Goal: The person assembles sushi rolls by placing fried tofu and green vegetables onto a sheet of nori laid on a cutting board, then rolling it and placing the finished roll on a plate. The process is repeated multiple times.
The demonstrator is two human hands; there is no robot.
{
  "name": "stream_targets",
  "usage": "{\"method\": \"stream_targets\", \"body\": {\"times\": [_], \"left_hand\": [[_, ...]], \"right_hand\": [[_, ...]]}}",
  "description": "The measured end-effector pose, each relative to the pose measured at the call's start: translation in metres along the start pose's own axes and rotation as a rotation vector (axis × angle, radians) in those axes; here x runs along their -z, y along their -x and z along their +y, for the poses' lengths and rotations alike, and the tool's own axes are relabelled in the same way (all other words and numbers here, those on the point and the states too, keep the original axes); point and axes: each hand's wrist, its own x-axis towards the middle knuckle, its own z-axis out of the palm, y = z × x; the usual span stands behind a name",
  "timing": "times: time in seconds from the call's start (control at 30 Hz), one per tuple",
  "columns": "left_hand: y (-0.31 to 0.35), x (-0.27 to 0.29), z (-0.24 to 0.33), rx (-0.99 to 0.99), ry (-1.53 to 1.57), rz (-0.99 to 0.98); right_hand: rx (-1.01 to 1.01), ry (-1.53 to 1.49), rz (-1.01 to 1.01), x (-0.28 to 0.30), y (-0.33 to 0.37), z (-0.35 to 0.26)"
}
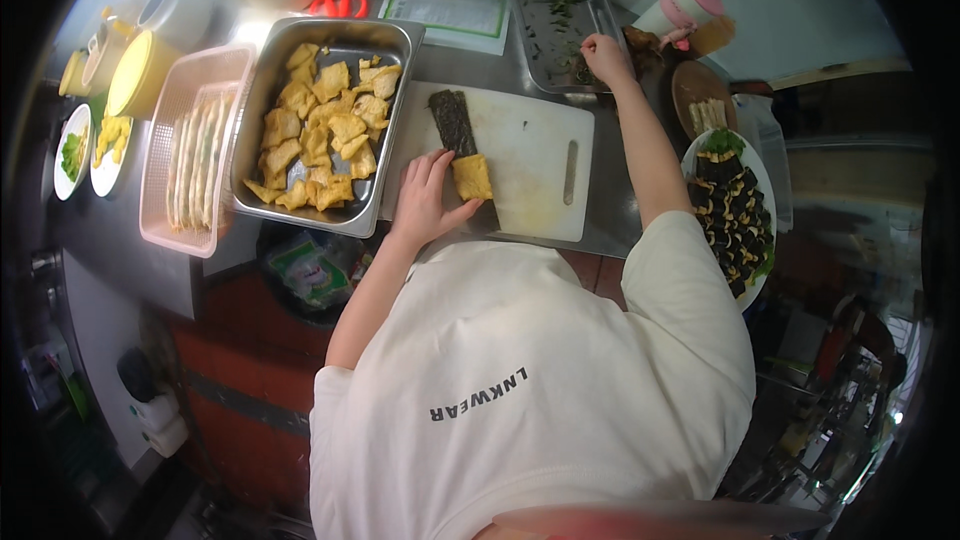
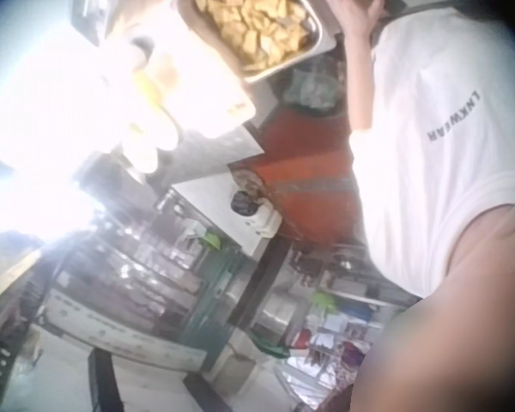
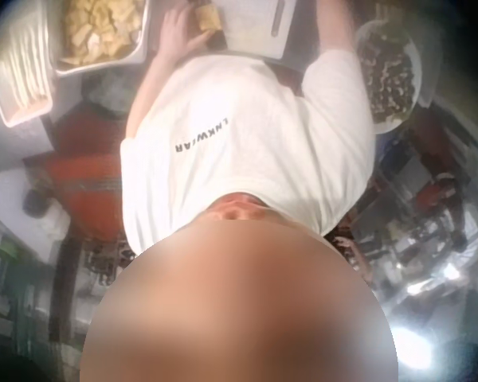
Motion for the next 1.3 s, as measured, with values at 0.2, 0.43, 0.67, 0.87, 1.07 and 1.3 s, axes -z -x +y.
{"method": "stream_targets", "body": {"times": [0.2,0.43,0.67,0.87,1.07,1.3], "left_hand": [[0.002,0.001,0.001,0.033,0.029,-0.004],[0.002,0.009,0.004,0.032,0.143,0.033],[-0.003,0.000,0.008,-0.041,0.210,0.115],[0.000,-0.004,-0.002,-0.053,0.174,0.096],[-0.003,0.001,-0.004,-0.086,0.176,0.037],[-0.005,0.011,0.002,-0.077,0.192,-0.055]], "right_hand": [[0.149,-0.497,-0.056,0.027,0.051,-0.070],[0.362,-0.647,-0.568,0.000,0.166,-0.169],[0.492,-0.584,-0.308,-0.030,0.184,-0.167],[0.295,-0.810,-0.480,-0.016,0.186,-0.157],[0.335,-0.703,-0.570,0.008,0.212,-0.138],[0.619,-0.523,-0.356,-0.005,0.232,-0.139]]}}
